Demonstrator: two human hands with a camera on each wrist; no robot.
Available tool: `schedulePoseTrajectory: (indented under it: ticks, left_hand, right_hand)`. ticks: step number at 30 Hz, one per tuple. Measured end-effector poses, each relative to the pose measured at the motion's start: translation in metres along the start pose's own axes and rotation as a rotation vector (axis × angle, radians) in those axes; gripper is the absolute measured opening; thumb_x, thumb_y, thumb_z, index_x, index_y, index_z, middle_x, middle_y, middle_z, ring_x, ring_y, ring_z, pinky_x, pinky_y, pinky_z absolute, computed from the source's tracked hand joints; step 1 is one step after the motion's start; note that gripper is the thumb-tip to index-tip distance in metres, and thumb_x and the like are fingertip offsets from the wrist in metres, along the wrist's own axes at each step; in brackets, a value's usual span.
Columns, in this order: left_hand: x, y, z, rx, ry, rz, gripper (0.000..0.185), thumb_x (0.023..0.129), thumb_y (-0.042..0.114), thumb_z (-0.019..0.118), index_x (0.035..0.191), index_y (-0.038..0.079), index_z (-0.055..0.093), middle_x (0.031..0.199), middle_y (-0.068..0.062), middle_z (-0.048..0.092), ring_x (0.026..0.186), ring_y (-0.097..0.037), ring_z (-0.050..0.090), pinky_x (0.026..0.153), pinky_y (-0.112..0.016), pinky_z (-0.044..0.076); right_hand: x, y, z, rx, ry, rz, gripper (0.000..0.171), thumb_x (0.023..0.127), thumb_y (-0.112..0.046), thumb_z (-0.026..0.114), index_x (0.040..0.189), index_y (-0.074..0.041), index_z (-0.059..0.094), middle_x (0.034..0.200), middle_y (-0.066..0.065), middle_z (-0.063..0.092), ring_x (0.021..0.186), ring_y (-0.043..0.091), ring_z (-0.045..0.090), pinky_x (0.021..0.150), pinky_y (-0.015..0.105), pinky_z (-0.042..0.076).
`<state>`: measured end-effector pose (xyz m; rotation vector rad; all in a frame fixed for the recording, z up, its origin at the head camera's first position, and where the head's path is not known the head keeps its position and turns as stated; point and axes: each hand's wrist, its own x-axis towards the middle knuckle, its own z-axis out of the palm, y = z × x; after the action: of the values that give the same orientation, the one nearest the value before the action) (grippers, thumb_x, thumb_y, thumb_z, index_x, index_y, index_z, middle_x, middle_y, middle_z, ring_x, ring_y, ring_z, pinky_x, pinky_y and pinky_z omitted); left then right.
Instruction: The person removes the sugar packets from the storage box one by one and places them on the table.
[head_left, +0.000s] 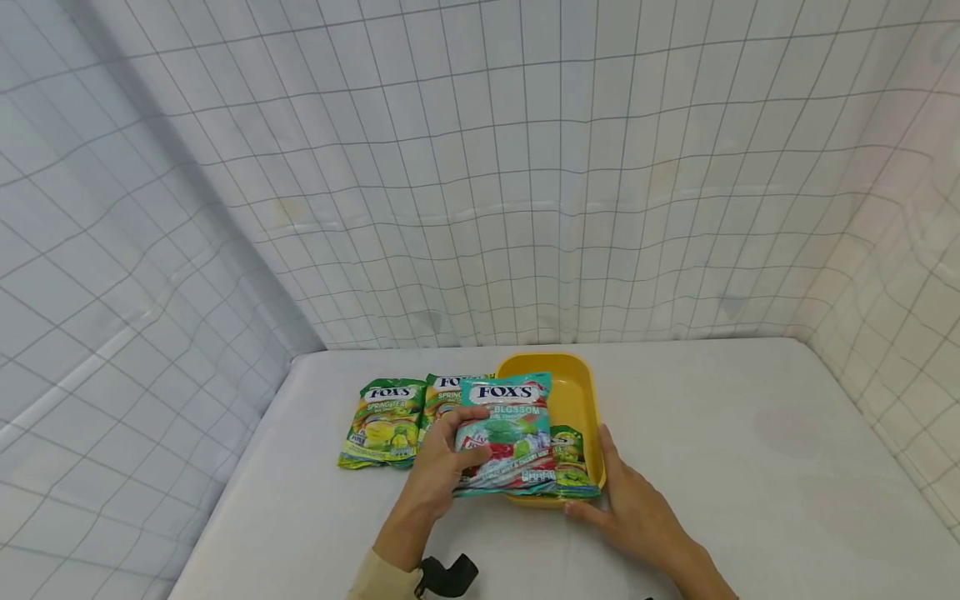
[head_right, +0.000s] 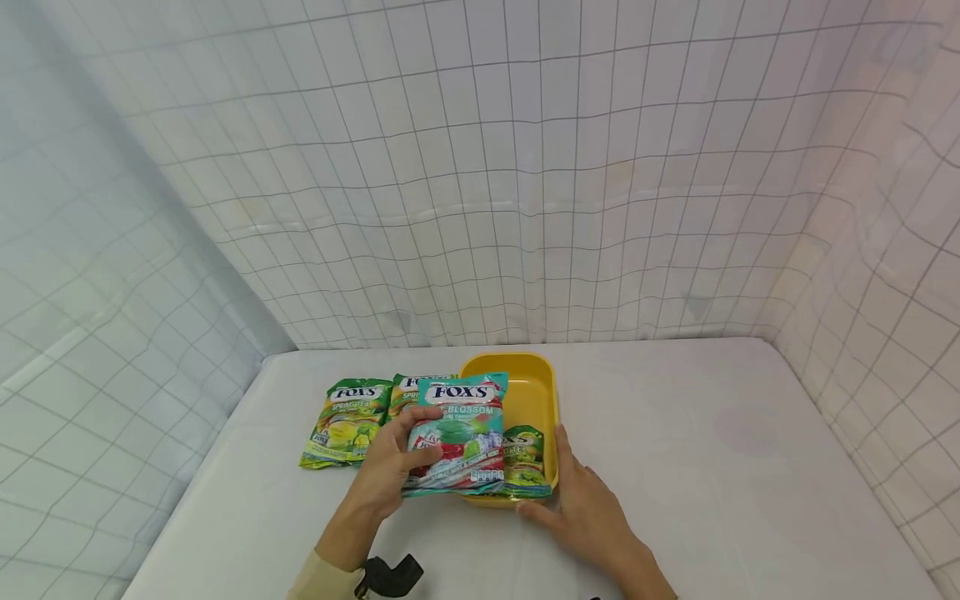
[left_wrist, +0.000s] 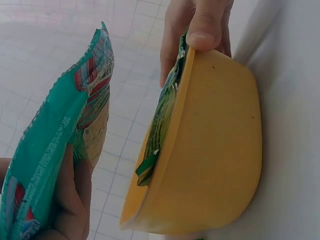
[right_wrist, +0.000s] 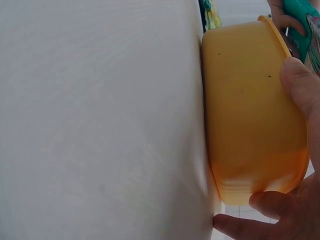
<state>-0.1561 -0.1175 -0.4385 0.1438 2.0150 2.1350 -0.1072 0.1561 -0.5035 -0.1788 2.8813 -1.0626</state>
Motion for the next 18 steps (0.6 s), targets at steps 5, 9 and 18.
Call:
schedulePoseTrajectory:
  ticks: [5,9,18]
  left_hand:
    - [-0.005,0.001,-0.009,-0.001,0.037,-0.009,0.044,0.089,-0.012,0.067,0.131,-0.001,0.057,0.141,-0.018,0.048,0.117,-0.032,0.051,0.089,-0.028,0.053]
    - [-0.008,0.000,-0.016,-0.014,0.047,-0.028,0.044,0.089,-0.013,0.066,0.130,0.001,0.058,0.141,-0.018,0.047,0.117,-0.032,0.051,0.089,-0.029,0.054]
    - [-0.016,-0.001,-0.030,-0.029,0.096,-0.032,0.045,0.088,-0.014,0.067,0.129,-0.001,0.058,0.138,-0.018,0.051,0.113,-0.029,0.055,0.087,-0.028,0.054]
  right_hand:
    - [0.000,0.001,0.000,-0.001,0.004,-0.010,0.123,0.081,-0.069,0.073,0.165,-0.013,0.003,0.155,0.025,0.042,0.135,0.043,0.048,0.107,0.060,0.041]
    - [-0.001,0.002,0.000,-0.011,0.018,-0.031,0.122,0.082,-0.067,0.074,0.165,-0.011,0.003,0.154,0.026,0.042,0.134,0.043,0.049,0.106,0.059,0.041]
    - [-0.001,0.002,0.001,-0.011,0.024,-0.035,0.122,0.082,-0.066,0.075,0.164,-0.010,0.004,0.154,0.027,0.041,0.134,0.044,0.048,0.106,0.060,0.041]
